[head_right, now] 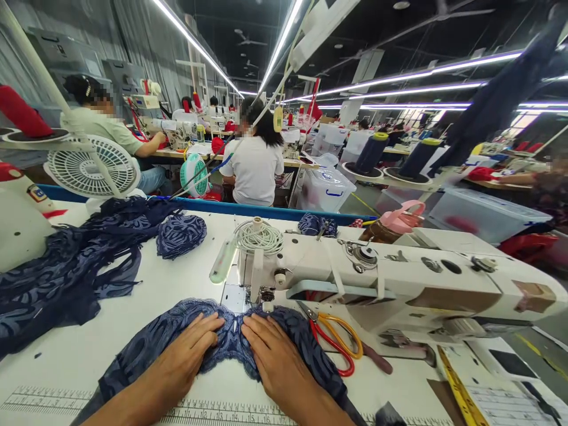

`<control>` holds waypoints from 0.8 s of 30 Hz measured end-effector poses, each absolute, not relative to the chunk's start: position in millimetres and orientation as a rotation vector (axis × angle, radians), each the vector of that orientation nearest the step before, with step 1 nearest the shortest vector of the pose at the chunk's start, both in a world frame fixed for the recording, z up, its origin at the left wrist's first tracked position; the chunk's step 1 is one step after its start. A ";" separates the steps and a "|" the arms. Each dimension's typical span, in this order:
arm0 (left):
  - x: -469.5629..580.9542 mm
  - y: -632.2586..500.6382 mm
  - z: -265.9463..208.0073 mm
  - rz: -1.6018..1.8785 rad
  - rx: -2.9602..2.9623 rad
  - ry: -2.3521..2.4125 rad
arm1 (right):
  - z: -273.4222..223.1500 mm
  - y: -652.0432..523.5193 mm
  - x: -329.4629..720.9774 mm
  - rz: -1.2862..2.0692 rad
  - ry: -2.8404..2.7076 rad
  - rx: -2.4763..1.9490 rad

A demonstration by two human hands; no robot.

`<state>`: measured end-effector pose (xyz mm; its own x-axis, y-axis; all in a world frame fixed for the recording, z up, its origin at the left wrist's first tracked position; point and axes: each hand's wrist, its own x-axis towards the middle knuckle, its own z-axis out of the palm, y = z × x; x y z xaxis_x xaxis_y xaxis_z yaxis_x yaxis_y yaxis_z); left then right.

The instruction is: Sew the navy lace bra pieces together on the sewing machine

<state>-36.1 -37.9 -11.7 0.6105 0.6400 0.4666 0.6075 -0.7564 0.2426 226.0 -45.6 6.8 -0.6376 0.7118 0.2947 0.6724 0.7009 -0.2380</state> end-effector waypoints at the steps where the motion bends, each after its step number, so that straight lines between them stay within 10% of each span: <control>1: -37.1 -39.4 -14.6 0.812 2.754 1.090 | 3.1 -46.2 229.3 0.140 -2.576 -1.112; 24: -6.6 -37.9 38.5 0.738 2.391 1.347 | 52.0 -72.6 229.3 -0.346 -2.266 -1.251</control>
